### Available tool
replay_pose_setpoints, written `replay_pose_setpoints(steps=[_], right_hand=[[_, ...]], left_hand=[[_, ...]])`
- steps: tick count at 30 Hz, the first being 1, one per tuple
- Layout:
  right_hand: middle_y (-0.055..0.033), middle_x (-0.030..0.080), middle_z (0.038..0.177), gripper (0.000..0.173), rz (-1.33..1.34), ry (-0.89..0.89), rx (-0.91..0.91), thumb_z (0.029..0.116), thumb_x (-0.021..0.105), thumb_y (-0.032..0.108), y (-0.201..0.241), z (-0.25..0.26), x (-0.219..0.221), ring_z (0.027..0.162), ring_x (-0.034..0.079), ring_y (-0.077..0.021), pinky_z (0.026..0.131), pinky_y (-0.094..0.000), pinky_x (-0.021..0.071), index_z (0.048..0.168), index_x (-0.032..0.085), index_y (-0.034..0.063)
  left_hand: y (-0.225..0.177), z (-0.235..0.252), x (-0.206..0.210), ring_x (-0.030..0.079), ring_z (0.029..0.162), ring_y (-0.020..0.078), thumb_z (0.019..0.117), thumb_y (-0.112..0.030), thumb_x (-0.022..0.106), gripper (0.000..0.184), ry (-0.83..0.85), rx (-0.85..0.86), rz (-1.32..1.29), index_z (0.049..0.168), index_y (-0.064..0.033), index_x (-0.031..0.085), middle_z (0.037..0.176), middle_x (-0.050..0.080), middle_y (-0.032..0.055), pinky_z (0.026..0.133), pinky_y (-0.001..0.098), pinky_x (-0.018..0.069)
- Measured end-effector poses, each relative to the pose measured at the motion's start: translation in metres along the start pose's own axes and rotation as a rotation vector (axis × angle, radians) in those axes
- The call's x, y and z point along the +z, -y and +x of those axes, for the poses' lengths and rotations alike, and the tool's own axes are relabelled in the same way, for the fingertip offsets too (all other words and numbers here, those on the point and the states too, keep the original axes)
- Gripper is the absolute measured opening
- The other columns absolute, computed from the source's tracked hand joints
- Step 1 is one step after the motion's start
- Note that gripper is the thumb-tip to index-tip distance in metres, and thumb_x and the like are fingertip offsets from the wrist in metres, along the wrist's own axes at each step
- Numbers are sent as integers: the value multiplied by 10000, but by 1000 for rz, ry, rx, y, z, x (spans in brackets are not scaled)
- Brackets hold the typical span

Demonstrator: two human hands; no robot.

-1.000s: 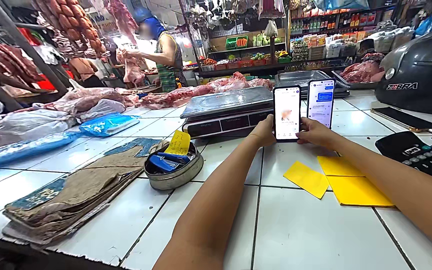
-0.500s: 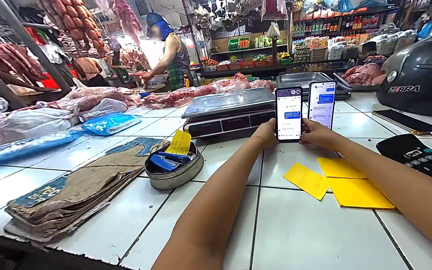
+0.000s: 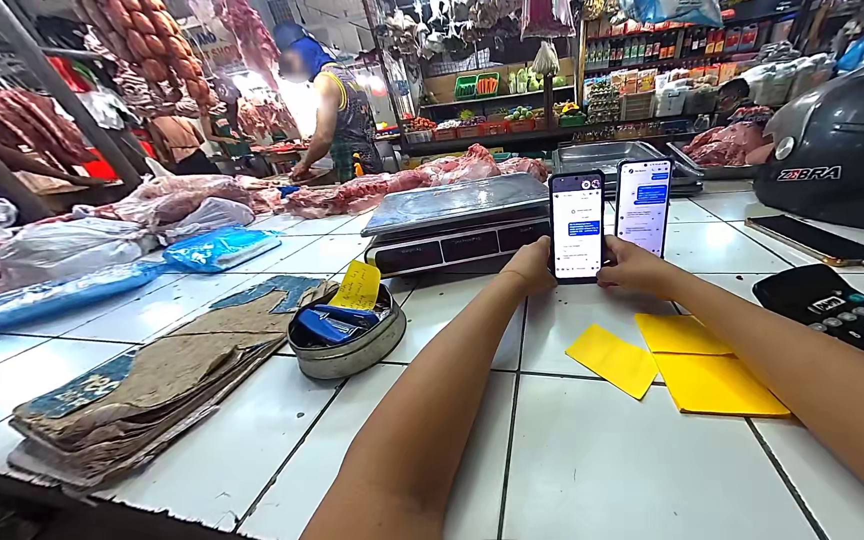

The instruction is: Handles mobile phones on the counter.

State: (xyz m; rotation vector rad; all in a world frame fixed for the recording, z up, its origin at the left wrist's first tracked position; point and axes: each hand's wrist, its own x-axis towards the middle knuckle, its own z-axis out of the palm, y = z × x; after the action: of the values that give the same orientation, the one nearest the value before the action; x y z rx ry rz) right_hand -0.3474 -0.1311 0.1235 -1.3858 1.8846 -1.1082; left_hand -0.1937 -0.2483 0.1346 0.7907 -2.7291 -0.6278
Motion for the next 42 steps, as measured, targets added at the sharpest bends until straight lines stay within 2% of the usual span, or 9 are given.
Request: replay_pose_setpoints(steps=[22, 30, 42], right_hand=[[-202, 597, 1240, 530, -20, -9, -2, 940, 575, -149, 0, 1, 1, 978, 644, -190, 849, -334, 534, 1416, 382, -17], [-211, 599, 1242, 541, -32, -5, -7, 936, 585, -148, 0, 0, 1, 1014, 645, -211, 874, -357, 534, 1420, 381, -22], [-208, 603, 1240, 553, -27, -10, -9, 928, 595, -153, -2, 2, 1, 1010, 649, -207, 866, -348, 535, 1419, 381, -19]], left_hand=[[1, 1, 0, 669, 1066, 410, 861, 22, 764, 610, 1, 9, 10, 1382, 80, 451, 1145, 659, 287, 931, 553, 526], [-1, -1, 0, 653, 1099, 428, 857, 13, 774, 592, -12, 14, 37, 1363, 83, 475, 1161, 651, 298, 952, 571, 510], [2, 5, -1, 658, 1107, 398, 863, -3, 775, 599, 15, 19, 54, 1366, 87, 462, 1166, 653, 279, 969, 541, 514]])
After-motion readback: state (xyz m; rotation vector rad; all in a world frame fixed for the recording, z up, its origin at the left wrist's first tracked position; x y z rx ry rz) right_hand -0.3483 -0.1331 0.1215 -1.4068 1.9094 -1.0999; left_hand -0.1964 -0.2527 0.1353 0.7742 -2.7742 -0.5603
